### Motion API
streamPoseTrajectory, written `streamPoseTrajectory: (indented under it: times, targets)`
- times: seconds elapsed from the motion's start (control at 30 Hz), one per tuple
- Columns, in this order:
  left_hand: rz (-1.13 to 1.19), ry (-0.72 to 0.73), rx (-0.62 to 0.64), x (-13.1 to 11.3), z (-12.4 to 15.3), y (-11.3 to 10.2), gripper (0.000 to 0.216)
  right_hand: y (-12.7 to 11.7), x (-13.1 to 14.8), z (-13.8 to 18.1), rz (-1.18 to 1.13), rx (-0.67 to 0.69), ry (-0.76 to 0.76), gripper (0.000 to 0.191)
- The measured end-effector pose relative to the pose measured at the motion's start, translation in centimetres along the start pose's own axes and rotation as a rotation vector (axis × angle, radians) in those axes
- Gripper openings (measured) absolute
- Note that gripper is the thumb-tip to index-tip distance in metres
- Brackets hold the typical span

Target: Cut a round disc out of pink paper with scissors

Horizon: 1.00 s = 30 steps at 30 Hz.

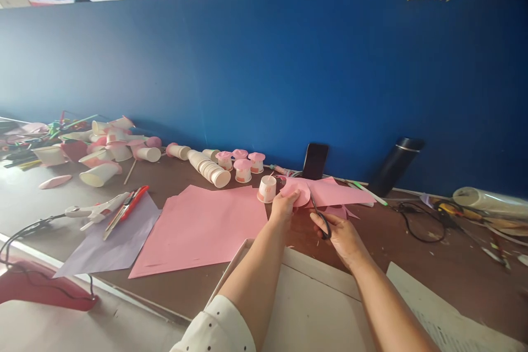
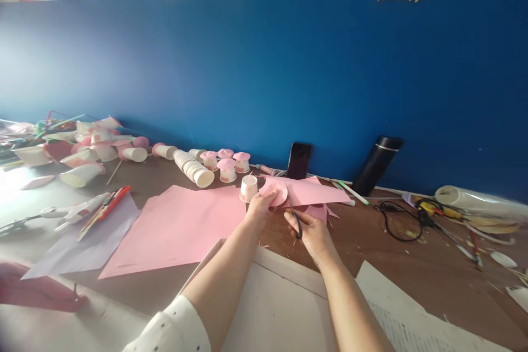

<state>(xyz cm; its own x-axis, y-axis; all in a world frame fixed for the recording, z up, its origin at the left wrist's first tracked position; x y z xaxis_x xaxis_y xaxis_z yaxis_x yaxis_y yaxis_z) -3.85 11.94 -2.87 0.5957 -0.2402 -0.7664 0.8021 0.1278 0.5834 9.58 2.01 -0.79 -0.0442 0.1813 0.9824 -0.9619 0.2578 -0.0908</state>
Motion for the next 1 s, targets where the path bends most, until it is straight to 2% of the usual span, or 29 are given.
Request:
streamPoseTrajectory:
  times: [0.2,0.37,0.67,0.8,1.0]
  targets:
    - [-0.022,-0.022,-0.015,0.4,-0.4,1.4,0.025,-1.4,-0.3,-1.4,0.009,0.000,0.002,0.044]
    - [-0.055,0.003,-0.002,0.6,-1.1,1.3,0.023,-1.4,-0.3,-1.8,0.005,-0.007,0.004,0.048]
    - [0.334,-0.112,0.023,0.6,0.4,1.5,0.017,-0.9,-1.3,-1.4,0.039,-0.023,-0.015,0.060]
    - [0.351,-0.160,-0.027,1.0,1.1,0.9,0.020,-0.5,-1.2,-1.1,0.106,-0.008,-0.078,0.059]
    - [0.337,-0.126,-0.051,0.8,1.2,0.5,0.022,0.5,-0.7,-0.5,0.166,0.056,-0.075,0.058]
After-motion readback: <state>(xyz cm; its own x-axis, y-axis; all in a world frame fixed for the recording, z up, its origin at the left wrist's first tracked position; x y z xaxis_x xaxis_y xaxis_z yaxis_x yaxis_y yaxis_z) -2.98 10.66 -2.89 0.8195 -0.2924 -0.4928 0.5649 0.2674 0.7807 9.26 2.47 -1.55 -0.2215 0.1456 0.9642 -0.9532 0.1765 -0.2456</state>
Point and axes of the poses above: each hand's wrist, its own z-axis away from the middle knuckle, its own y-axis out of the palm, x = y × z, the point moved 5 cm from there along -z, towards the middle knuckle, and after that the axes turned 2 degrees about y, right-handed, at the moved point
